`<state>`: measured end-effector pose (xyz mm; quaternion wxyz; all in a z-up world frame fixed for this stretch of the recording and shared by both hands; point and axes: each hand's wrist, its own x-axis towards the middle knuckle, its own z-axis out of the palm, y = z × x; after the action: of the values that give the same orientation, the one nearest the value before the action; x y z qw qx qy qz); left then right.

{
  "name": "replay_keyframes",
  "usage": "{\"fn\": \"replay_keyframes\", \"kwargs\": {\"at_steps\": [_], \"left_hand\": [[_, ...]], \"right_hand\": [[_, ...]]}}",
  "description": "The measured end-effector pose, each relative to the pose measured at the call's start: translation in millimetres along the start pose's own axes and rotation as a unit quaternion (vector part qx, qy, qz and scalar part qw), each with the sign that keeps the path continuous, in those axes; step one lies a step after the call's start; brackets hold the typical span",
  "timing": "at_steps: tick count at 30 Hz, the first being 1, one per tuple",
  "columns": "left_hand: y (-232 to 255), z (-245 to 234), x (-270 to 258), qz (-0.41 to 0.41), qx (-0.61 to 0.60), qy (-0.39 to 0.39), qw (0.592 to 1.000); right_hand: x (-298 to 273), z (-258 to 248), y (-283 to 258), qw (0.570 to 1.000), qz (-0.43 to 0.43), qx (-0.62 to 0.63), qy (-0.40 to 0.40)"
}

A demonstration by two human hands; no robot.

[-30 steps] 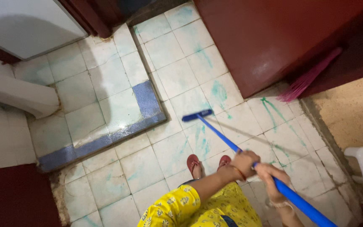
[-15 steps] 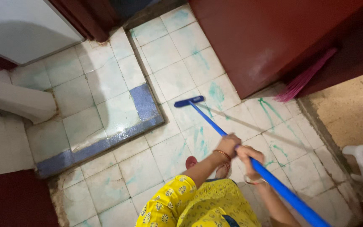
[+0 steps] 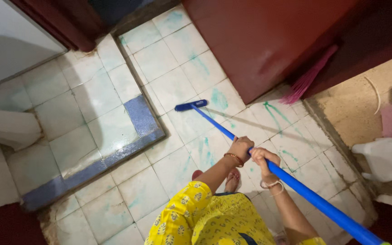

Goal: The person cleans the tiled floor of a bathroom and laundry area using a blue squeegee, pushing green liquid across the tiles and around a sink pedestal and a washing machine.

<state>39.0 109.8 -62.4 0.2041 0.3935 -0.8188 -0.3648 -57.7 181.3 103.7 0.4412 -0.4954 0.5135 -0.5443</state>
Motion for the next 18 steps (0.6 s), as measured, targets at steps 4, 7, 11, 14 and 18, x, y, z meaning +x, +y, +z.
{"fn": "replay_keyframes", "kwargs": {"at_steps": [4, 7, 11, 14, 18], "left_hand": [[57.9, 26.5, -36.4, 0.023, -0.005, -0.061, 0.998], [110.9, 32.3, -73.1, 0.01, -0.056, -0.092, 0.994], [93.1, 21.1, -44.0, 0.037, -0.08, -0.064, 0.994], [65.8, 4.8, 10.0, 0.037, -0.067, -0.072, 0.994], [63.2, 3.2, 37.1, 0.048, -0.085, -0.085, 0.992]], "right_hand": [[-47.9, -21.4, -45.7, 0.998, 0.031, -0.06, 0.019], [-76.2, -41.4, -74.1, 0.997, -0.059, -0.001, -0.04], [-62.6, -35.1, -42.5, 0.998, -0.044, 0.02, 0.047], [-9.4, -34.9, -18.3, 0.993, -0.077, 0.027, 0.091], [2.8, -43.0, -57.9, 0.997, -0.073, -0.007, 0.027]]}}
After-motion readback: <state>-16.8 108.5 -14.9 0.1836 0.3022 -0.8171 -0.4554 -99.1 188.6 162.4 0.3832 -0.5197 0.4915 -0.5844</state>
